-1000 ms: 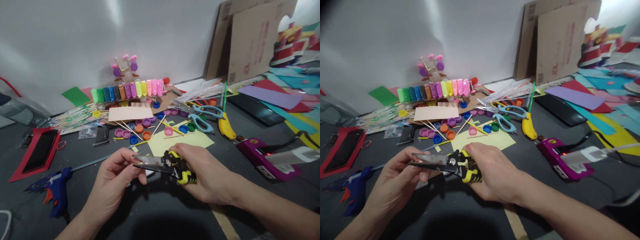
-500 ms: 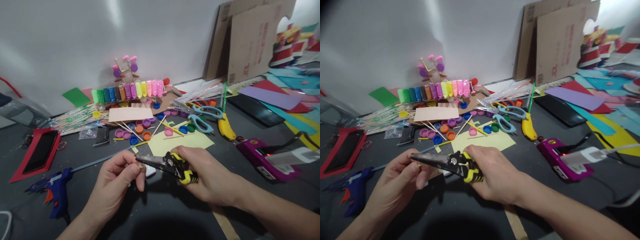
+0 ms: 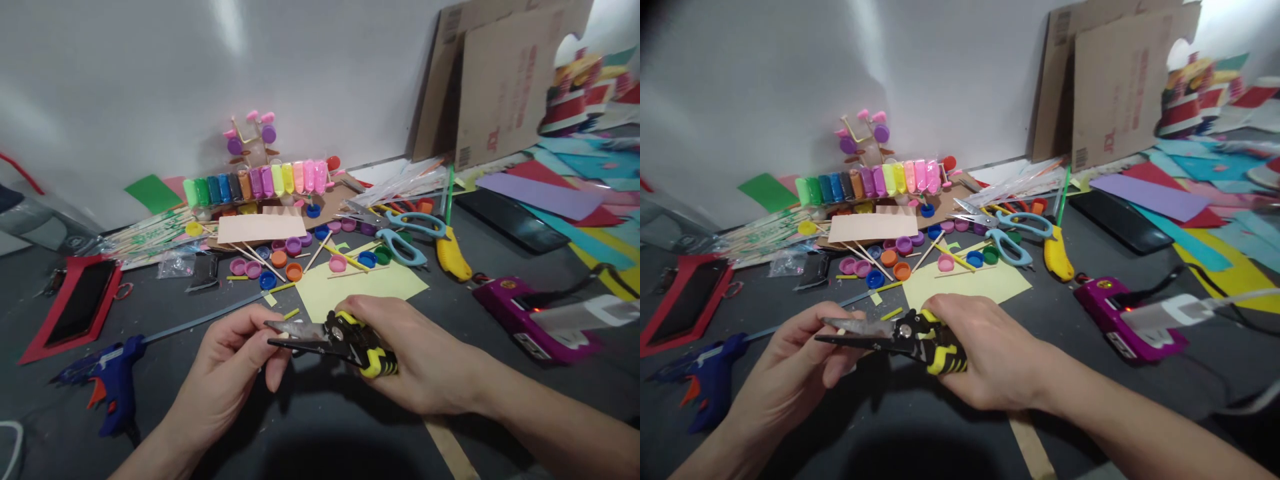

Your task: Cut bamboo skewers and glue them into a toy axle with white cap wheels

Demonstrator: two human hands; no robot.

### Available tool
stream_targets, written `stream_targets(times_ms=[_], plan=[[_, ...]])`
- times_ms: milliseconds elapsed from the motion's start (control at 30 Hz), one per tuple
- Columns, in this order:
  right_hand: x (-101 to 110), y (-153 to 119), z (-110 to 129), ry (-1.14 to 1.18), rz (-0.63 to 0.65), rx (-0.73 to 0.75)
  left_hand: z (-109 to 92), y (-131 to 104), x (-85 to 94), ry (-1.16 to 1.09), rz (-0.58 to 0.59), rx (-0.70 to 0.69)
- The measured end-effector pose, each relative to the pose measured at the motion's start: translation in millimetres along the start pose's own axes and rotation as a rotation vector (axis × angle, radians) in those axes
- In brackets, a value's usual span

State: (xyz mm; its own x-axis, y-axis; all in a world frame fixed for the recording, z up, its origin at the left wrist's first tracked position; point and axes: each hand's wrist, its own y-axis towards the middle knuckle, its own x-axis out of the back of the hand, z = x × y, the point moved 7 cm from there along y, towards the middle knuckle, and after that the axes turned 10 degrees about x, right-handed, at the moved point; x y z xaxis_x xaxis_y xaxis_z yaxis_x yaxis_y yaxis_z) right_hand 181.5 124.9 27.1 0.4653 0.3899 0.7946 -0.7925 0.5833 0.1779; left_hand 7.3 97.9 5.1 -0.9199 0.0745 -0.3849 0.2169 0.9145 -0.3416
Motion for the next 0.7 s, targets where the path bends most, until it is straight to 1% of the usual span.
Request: stream_targets(times_ms=[100,200,333,467,600,700], plan=[[0.3,0.7,0.7,0.023,0.023,-0.006,-0.9,-1.4,-0.2,0.038,-0.003,0.011],[2.1,0.6,0.1,-0.001,0.014,-0.006,-0.6,-1.2,0.1,0.057,-0.003,0.017],[5.2,-1.1,-1.0,-0.101,-0.033,0.011,0.2,-0.6,1.3,0.062,-0.026,0.027],[6.8,-2.2,0.4,-0.171,-0.081,0.044,0.3,-1.6,-1.3,0.048,-0.017,0.045],[7.4,-1.2,-3.2,-0.099,-0.122,0.005,-7.1,-2.8,-4.0,0.064,-0.023,-0.023],[9.2,0.3,-5.6,-0.068,-0.159,-0.002,-10.5,-2.9,-7.1,0.071,0.013,-0.051]])
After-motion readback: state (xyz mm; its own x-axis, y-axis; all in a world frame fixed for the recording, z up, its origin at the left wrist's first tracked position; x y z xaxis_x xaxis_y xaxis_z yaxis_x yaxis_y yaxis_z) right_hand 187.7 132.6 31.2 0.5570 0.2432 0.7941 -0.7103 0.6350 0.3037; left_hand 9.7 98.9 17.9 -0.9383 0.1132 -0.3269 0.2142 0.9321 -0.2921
